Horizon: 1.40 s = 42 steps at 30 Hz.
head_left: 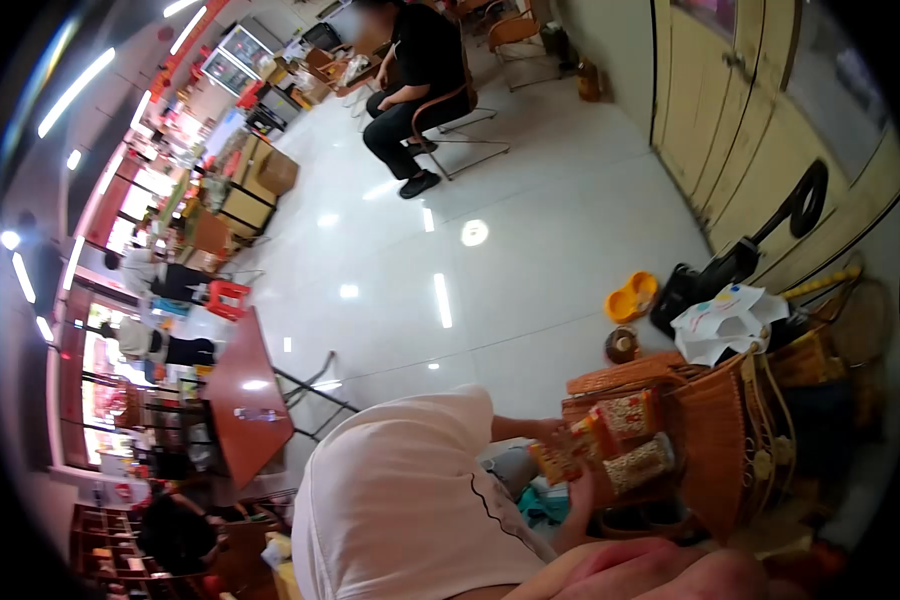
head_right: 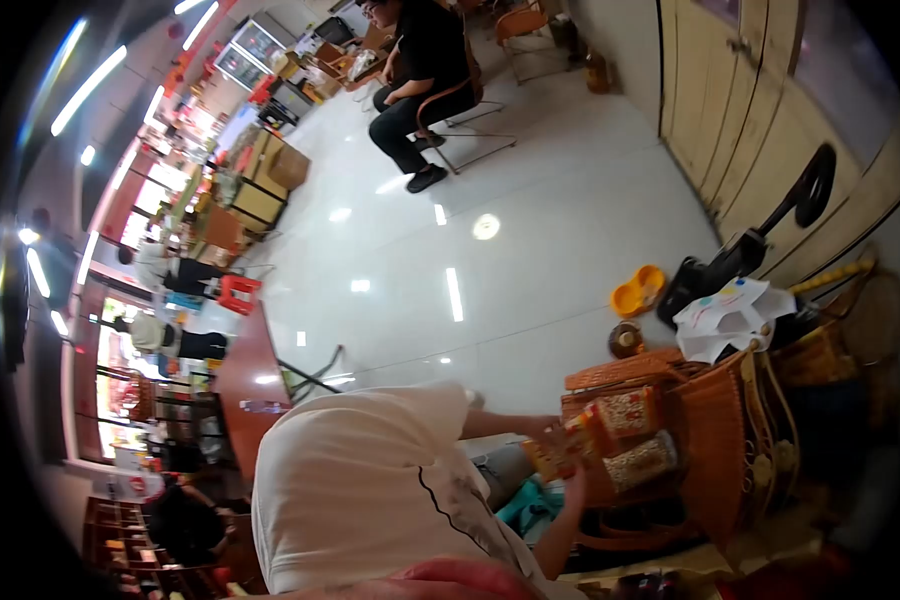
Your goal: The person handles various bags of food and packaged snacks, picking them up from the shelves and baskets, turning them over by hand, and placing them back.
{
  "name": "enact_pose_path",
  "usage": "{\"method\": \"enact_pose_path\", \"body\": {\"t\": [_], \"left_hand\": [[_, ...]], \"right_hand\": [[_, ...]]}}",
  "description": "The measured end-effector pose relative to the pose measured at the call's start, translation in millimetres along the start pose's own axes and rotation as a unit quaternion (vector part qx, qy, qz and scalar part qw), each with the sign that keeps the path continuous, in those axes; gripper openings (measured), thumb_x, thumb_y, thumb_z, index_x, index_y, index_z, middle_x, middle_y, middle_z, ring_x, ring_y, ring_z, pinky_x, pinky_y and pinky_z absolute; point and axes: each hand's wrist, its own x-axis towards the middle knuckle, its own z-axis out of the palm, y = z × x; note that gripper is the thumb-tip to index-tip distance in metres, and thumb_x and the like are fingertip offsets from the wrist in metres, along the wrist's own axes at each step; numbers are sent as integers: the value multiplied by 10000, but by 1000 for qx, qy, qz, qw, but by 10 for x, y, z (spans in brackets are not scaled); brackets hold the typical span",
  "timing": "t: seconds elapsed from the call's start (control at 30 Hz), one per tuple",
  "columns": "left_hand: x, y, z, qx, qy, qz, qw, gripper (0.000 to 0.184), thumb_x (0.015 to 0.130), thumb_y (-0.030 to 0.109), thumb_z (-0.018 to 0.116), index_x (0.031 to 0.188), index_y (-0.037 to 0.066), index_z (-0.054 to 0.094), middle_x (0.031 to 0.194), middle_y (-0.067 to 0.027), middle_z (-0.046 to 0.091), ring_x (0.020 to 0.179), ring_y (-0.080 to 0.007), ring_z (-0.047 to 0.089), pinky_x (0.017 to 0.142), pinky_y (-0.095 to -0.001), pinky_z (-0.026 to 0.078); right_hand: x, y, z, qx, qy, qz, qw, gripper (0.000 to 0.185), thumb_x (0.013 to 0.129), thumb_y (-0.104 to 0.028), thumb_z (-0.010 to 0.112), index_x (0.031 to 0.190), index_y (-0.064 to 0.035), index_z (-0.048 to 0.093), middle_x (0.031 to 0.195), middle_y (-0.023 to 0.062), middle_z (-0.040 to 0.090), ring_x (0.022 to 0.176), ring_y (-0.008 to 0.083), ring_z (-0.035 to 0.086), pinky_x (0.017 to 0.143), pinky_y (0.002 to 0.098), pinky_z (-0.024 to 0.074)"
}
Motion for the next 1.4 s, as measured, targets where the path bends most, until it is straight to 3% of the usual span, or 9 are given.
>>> {"method": "enact_pose_path", "body": {"t": [0.23,0.5,0.7,0.87,0.93,1.03,1.13,1.27,1.4], "left_hand": [[-1910,50,-394,-165,-81,-55,981,391,922,167,562,1235,83,344,987,-156,587,824,-231,609,609,-362,480],[-3231,-461,-1069,12,-159,-12,987,604,919,315,533,1411,83,270,1103,-183,585,856,-278,612,653,-376,491],[-3957,-615,-1029,77,-231,41,969,844,906,425,573,1512,73,103,1320,-221,499,1009,-286,615,697,-409,539],[-3754,-1315,-429,91,-292,49,951,762,897,339,657,1462,51,236,1284,-217,533,1039,-300,633,787,-410,581],[-3942,-1562,-104,109,-323,12,940,656,921,265,644,1426,28,300,1255,-173,564,1045,-265,625,815,-384,557],[-4647,-1657,477,100,-410,-39,906,878,822,418,730,1466,33,273,1261,-193,555,1106,-278,593,865,-410,529],[-5060,-2041,1242,231,-400,-32,886,791,844,344,728,1436,26,310,1206,-174,585,1043,-261,626,830,-374,542],[-5982,-2396,2153,273,-555,3,785,612,871,216,708,1337,6,370,1109,-149,611,937,-209,634,750,-312,535],[-6530,-2919,2828,334,-603,60,722,571,873,214,706,1282,5,367,1086,-148,609,927,-173,624,726,-286,526]], "right_hand": [[-1378,716,1522,-119,143,-130,974,503,846,-204,723,1256,-23,495,1145,112,581,1033,276,591,791,418,525],[-2176,2452,3175,-30,125,-253,959,602,872,-254,710,1362,-66,413,1236,132,512,1077,296,546,841,432,500],[-2493,3341,3498,31,147,-358,922,677,856,-277,716,1390,-73,354,1344,131,443,1199,283,488,929,443,472],[-2889,4277,3439,36,246,-426,870,559,852,-282,709,1263,39,508,1182,108,582,1023,221,580,833,348,483],[-3031,4916,3405,46,337,-456,822,556,865,-303,706,1273,21,512,1161,110,604,1011,216,600,842,356,488],[-3501,5814,3449,172,358,-461,794,624,866,-323,703,1343,12,481,1228,120,588,1053,231,592,874,361,489],[-3896,6719,3589,254,432,-514,697,658,869,-235,689,1430,-56,395,1274,96,561,1115,217,560,891,352,487],[-4074,7855,3648,400,439,-525,609,675,864,-73,649,1456,-78,325,1273,74,557,1136,178,538,916,322,471],[-4455,8355,3839,459,489,-617,411,625,850,-9,598,1418,-70,345,1171,70,597,1029,156,569,845,303,480]]}}
